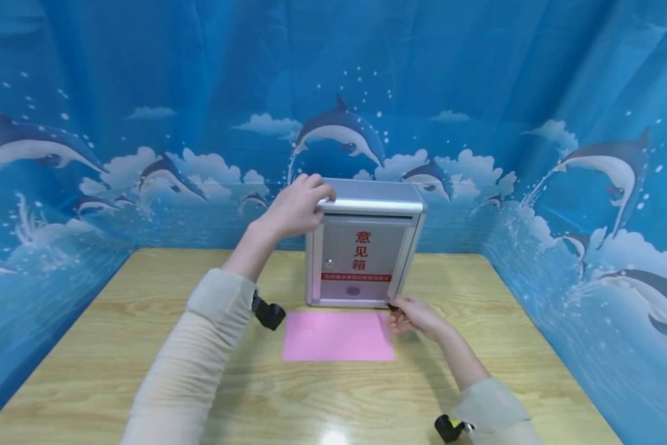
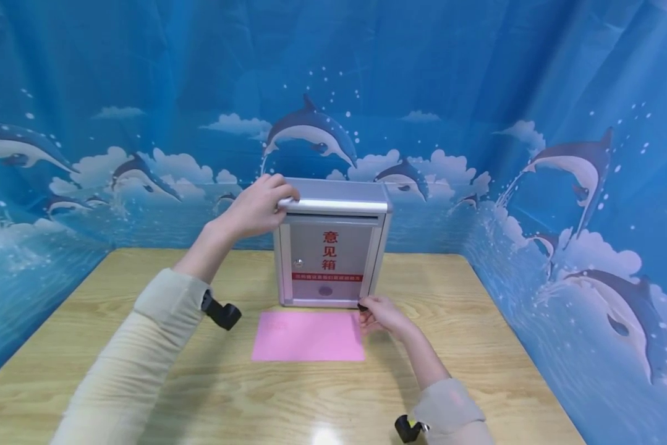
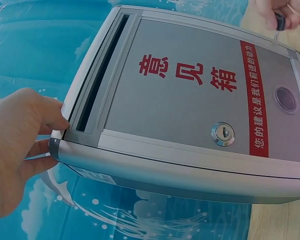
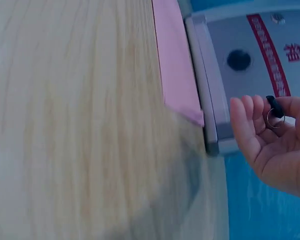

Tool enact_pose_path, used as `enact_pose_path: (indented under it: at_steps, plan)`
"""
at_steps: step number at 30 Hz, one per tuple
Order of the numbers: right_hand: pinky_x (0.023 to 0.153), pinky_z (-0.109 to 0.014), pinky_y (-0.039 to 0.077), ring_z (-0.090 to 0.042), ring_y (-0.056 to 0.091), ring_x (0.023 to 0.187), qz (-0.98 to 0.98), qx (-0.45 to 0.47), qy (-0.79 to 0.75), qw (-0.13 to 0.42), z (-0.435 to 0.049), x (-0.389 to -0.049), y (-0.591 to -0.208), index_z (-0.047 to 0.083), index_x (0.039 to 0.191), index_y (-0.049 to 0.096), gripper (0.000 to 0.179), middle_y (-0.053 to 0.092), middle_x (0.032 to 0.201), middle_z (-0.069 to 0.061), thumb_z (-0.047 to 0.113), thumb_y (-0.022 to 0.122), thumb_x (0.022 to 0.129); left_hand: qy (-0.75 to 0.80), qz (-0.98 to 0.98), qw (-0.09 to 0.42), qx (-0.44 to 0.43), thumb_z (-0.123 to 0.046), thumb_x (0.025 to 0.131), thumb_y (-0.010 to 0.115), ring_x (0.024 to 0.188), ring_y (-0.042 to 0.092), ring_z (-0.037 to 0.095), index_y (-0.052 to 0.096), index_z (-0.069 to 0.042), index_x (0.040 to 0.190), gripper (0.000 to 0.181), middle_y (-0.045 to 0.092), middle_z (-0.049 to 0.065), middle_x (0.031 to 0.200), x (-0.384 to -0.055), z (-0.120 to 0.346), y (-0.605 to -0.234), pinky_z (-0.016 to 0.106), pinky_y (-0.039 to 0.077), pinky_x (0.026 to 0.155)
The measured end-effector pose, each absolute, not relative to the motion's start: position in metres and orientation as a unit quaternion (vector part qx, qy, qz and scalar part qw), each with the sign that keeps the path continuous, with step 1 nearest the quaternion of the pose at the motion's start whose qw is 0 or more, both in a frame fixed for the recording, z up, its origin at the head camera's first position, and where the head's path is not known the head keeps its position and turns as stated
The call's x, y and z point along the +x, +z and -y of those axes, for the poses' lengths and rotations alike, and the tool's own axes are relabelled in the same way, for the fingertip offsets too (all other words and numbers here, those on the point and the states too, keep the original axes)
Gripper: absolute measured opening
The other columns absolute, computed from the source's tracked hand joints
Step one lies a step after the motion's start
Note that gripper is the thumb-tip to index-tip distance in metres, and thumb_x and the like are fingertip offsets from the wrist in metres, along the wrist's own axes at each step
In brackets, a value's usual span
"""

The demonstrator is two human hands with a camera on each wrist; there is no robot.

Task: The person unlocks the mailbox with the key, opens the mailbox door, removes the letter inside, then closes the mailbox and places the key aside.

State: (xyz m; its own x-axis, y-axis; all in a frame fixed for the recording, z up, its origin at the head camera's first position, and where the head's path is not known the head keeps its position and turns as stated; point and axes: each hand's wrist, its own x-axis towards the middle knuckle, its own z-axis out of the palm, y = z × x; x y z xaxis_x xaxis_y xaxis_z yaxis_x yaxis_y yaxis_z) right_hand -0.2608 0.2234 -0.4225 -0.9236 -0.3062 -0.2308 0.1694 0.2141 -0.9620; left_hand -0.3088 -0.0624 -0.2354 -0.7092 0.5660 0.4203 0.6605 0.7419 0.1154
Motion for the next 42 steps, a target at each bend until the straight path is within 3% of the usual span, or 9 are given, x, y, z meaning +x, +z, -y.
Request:
enact_pose_path:
  at_steps: [4, 8, 12, 17, 26, 29, 37, 42]
  plan:
    - [0.066, -0.035, 0.055, -0.009, 0.055, 0.057, -0.764, -0.053, -0.610, 0.204, -0.245, -0.259, -0.426, -0.007, 0.090, 0.053, 0.025, 0.054, 0.066, -0.002, 0.013, 0.039, 0.095, -0.127, 0.917, 0.181, -0.332, -0.003, 0.089, 0.051, 0.099, 0.042, 0.021, 0.060, -0.012, 0.114, 0.028, 0.050, 0.004, 0.110, -0.307, 0.063, -0.234, 0.035, 0.040, 0.084]
    - [0.056, -0.027, 0.053, -0.006, 0.053, 0.052, -0.779, -0.041, -0.589, 0.211, -0.255, -0.256, -0.431, -0.007, 0.089, 0.055, 0.025, 0.052, 0.062, 0.000, 0.014, 0.045, 0.096, -0.124, 0.919, 0.185, -0.326, -0.004, 0.089, 0.051, 0.098, 0.042, 0.022, 0.060, -0.012, 0.114, 0.027, 0.050, 0.005, 0.109, -0.306, 0.066, -0.233, 0.036, 0.040, 0.084]
    - [0.042, -0.019, 0.044, -0.005, 0.049, 0.044, -0.825, -0.029, -0.529, 0.198, -0.255, -0.253, -0.437, 0.000, 0.075, 0.054, 0.024, 0.050, 0.055, 0.001, 0.016, 0.052, 0.093, -0.125, 0.920, 0.187, -0.321, -0.003, 0.088, 0.052, 0.098, 0.042, 0.022, 0.060, -0.012, 0.113, 0.027, 0.050, 0.005, 0.109, -0.305, 0.069, -0.233, 0.036, 0.040, 0.083]
    - [0.037, -0.017, 0.035, -0.006, 0.044, 0.040, -0.871, -0.036, -0.452, 0.190, -0.249, -0.247, -0.444, 0.006, 0.065, 0.052, 0.030, 0.048, 0.049, 0.001, 0.018, 0.055, 0.092, -0.127, 0.919, 0.189, -0.322, -0.003, 0.089, 0.052, 0.098, 0.042, 0.022, 0.060, -0.012, 0.113, 0.027, 0.051, 0.005, 0.108, -0.306, 0.069, -0.234, 0.036, 0.040, 0.083]
    - [0.034, -0.020, 0.040, -0.008, 0.045, 0.036, -0.909, 0.008, -0.381, 0.171, -0.235, -0.242, -0.449, 0.004, 0.062, 0.053, 0.032, 0.048, 0.046, -0.001, 0.018, 0.057, 0.090, -0.119, 0.912, 0.212, -0.330, -0.007, 0.090, 0.052, 0.101, 0.043, 0.023, 0.060, -0.011, 0.114, 0.025, 0.051, 0.006, 0.110, -0.307, 0.068, -0.239, 0.036, 0.040, 0.086]
    - [0.035, -0.023, 0.043, -0.008, 0.045, 0.034, -0.918, 0.019, -0.361, 0.165, -0.234, -0.241, -0.449, 0.004, 0.061, 0.053, 0.033, 0.048, 0.046, -0.002, 0.020, 0.057, 0.090, -0.122, 0.896, 0.251, -0.345, -0.010, 0.091, 0.054, 0.100, 0.045, 0.024, 0.059, -0.008, 0.115, 0.025, 0.052, 0.009, 0.110, -0.308, 0.069, -0.244, 0.037, 0.040, 0.086]
    - [0.036, -0.027, 0.045, -0.010, 0.045, 0.031, -0.943, -0.018, -0.302, 0.138, -0.236, -0.239, -0.443, 0.004, 0.055, 0.054, 0.042, 0.047, 0.041, -0.002, 0.025, 0.057, 0.091, -0.166, 0.806, 0.438, -0.363, -0.021, 0.088, 0.061, 0.106, 0.048, 0.034, 0.051, 0.003, 0.122, 0.042, 0.053, 0.020, 0.113, -0.313, 0.082, -0.264, 0.045, 0.037, 0.093]
    - [0.038, -0.027, 0.044, -0.013, 0.047, 0.035, -0.960, -0.040, -0.257, 0.105, -0.236, -0.235, -0.436, 0.006, 0.058, 0.053, 0.040, 0.051, 0.046, -0.004, 0.026, 0.056, 0.092, -0.200, 0.783, 0.493, -0.323, -0.019, 0.089, 0.056, 0.107, 0.045, 0.037, 0.045, 0.005, 0.123, 0.043, 0.048, 0.023, 0.115, -0.306, 0.096, -0.276, 0.047, 0.036, 0.094]
